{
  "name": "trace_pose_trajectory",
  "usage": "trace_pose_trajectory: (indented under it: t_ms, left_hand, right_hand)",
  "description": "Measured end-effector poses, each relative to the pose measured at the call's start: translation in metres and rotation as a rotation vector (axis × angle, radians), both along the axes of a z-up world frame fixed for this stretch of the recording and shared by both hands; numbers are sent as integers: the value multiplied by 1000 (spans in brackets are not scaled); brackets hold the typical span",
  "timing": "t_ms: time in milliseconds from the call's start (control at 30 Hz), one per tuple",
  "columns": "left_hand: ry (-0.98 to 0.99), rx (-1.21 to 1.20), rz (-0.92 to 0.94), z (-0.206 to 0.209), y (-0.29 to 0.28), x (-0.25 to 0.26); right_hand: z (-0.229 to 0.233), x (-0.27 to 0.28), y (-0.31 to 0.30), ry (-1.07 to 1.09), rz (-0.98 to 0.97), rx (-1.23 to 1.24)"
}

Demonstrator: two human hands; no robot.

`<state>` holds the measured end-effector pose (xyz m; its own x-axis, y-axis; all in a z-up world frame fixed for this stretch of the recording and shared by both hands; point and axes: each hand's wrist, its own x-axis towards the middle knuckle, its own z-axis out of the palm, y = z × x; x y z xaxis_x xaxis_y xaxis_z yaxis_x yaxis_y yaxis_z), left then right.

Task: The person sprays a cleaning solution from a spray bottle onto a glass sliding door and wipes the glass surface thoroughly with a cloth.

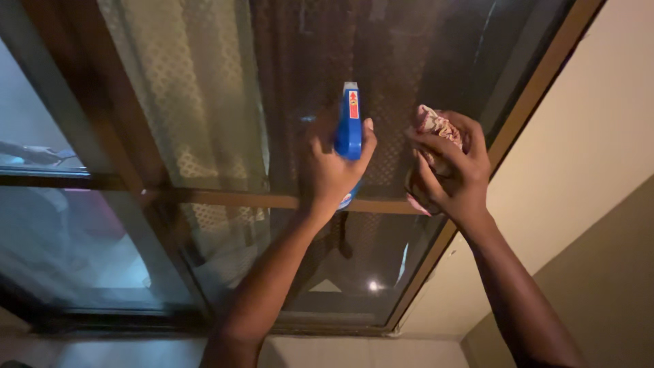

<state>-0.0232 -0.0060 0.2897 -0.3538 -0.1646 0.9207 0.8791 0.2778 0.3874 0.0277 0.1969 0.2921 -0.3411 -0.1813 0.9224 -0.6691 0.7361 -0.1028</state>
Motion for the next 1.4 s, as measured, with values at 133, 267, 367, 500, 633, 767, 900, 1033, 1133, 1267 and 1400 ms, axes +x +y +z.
trace_pose_trajectory:
  t_ms: [133, 267, 367, 500, 633, 767, 900, 1033, 1133, 1267, 1400]
  left_hand:
    - [30, 78, 28, 1, -5, -2]
    - [80, 82, 52, -7, -13, 1]
    - [93, 28, 227, -8, -22, 3]
    - [1, 73, 113, -3, -40, 2]
    - [131, 64, 217, 1, -49, 11]
    - [78, 60, 184, 3, -61, 14]
    - [56, 67, 230, 2, -66, 13]
    - [39, 86, 254, -1, -73, 9]
    - [-78, 157, 216, -1, -77, 5]
    - [20, 107, 282, -3, -83, 5]
    - [-84, 104, 313, -4, -88, 1]
  right_hand:
    - [1, -6, -6, 18, 27, 14]
    - [1, -8, -14, 26, 44, 37]
    - [0, -14, -22, 26, 64, 9]
    - [0, -17, -30, 29, 60, 25]
    - [-1, -23, -37, 36, 93, 32]
    - [-2, -31, -45, 37, 156, 19]
    - [-1, -35, -50, 49, 166, 30]
    - [-1, -37, -58, 42, 186, 21]
    - [-3, -38, -60, 39, 198, 22]
    - [-6, -46, -64, 54, 187, 25]
    - [-9, -46, -64, 15, 241, 21]
